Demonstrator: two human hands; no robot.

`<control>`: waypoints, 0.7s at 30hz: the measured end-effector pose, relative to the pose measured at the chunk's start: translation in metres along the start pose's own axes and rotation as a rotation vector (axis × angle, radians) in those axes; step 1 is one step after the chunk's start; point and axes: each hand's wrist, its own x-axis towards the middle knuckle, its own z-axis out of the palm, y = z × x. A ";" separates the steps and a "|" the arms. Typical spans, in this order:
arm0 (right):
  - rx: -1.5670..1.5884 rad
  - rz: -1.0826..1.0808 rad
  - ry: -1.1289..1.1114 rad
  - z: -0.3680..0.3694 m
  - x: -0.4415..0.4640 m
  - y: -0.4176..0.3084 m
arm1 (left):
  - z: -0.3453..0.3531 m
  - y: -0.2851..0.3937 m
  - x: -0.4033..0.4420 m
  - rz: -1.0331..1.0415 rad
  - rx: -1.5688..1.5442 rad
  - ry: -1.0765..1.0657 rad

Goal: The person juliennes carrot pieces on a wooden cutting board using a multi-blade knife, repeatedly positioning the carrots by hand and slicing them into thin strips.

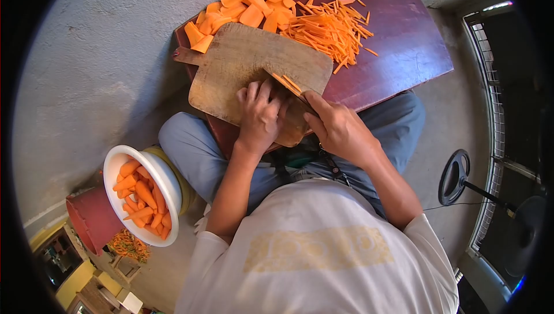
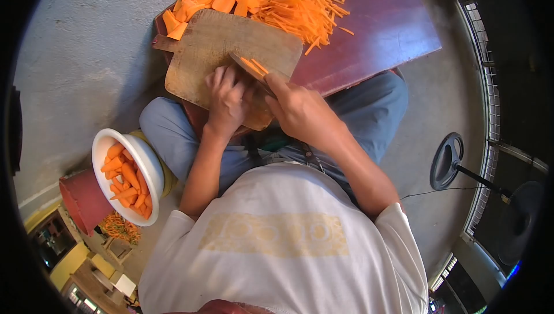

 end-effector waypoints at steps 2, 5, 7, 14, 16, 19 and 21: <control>-0.002 0.004 0.007 -0.003 0.000 -0.006 | -0.006 0.001 0.001 -0.011 0.002 -0.030; -0.002 0.024 -0.022 -0.007 -0.008 -0.011 | -0.002 -0.001 -0.003 0.026 -0.025 0.054; 0.024 0.046 -0.031 0.002 -0.004 -0.005 | -0.001 -0.003 -0.006 0.024 -0.013 0.036; 0.005 0.004 -0.004 -0.001 -0.008 -0.010 | -0.004 0.003 -0.005 -0.023 -0.062 0.072; 0.041 0.069 -0.055 0.004 -0.001 -0.004 | 0.003 -0.003 -0.011 -0.031 -0.054 0.032; 0.000 0.038 -0.039 0.003 0.005 -0.004 | 0.004 -0.006 -0.013 -0.018 -0.102 0.047; -0.037 -0.034 0.018 0.003 -0.006 -0.009 | 0.001 -0.008 -0.011 -0.018 -0.132 0.063</control>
